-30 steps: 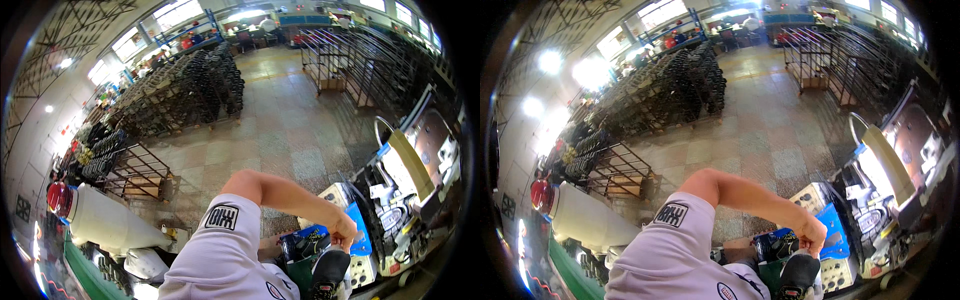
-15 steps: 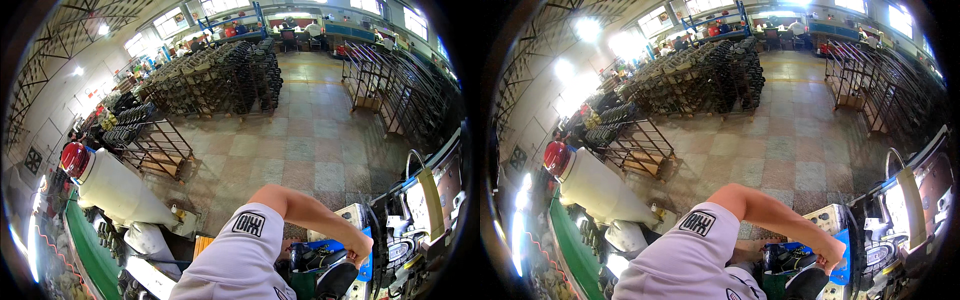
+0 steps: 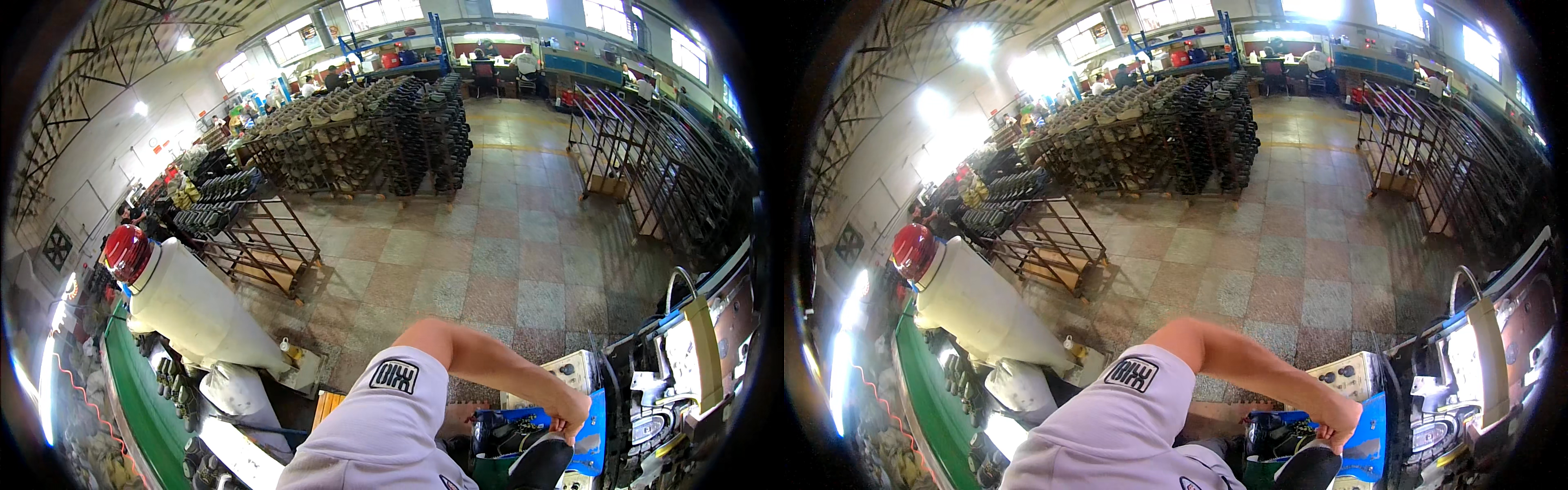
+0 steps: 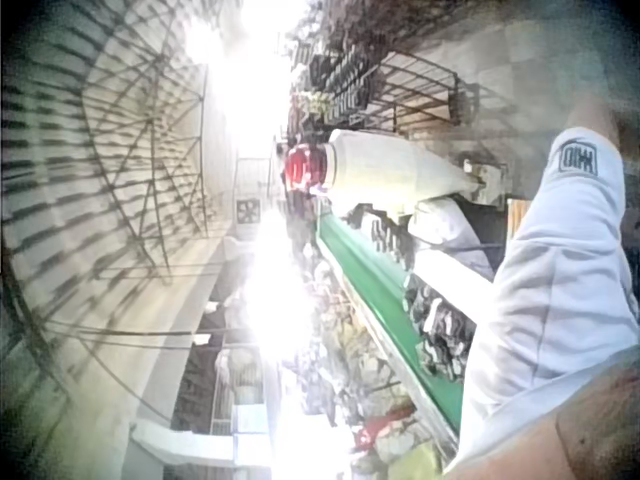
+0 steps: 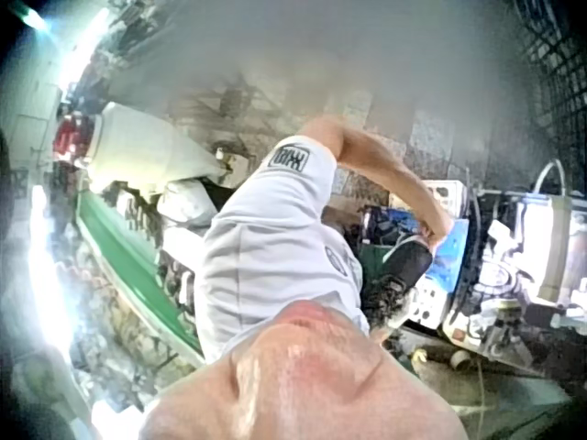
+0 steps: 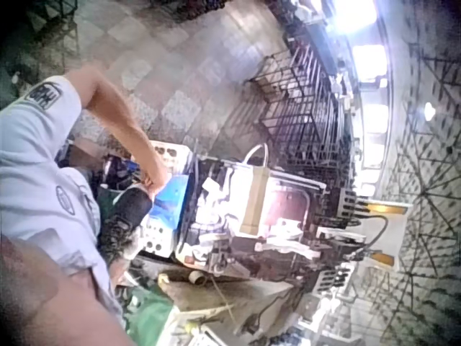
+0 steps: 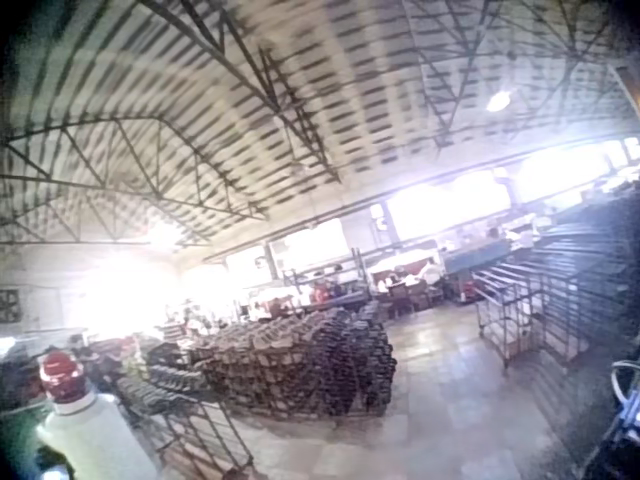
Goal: The person repeatedly takes shoes from a conveyor belt, places them into a lasting machine to press the soles and uppers together, and then returns the assembled shoes to the conveyor belt.
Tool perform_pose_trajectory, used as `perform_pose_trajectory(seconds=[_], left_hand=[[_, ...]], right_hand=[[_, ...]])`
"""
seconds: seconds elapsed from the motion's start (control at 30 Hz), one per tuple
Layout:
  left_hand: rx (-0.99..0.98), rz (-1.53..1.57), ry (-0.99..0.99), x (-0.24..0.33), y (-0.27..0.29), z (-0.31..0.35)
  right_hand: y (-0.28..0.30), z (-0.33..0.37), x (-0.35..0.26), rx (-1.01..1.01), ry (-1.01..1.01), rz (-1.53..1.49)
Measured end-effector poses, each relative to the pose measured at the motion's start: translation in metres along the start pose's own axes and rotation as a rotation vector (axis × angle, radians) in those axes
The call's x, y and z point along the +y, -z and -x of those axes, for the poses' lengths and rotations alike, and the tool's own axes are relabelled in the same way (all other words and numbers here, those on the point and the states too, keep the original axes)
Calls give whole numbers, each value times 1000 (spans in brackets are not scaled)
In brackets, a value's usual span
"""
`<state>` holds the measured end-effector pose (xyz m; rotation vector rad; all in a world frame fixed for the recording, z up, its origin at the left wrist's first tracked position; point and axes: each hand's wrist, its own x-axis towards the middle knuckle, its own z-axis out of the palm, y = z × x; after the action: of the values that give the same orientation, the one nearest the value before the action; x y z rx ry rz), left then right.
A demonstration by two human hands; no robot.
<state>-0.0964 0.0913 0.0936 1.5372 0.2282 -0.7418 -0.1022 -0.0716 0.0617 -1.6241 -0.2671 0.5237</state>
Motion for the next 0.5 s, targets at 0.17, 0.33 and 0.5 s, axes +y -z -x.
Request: perform_pose_trajectory(seconds=[0.17, 0.33, 0.5], left_hand=[[129, -105, -89, 17, 10, -5], [299, -465, -209, 14, 14, -37], [137, -1291, -921, 21, 20, -83]], right_hand=[[-1, 1, 1, 8, 12, 10], [6, 7, 6, 42, 18, 9], [53, 33, 29, 163, 33, -42]])
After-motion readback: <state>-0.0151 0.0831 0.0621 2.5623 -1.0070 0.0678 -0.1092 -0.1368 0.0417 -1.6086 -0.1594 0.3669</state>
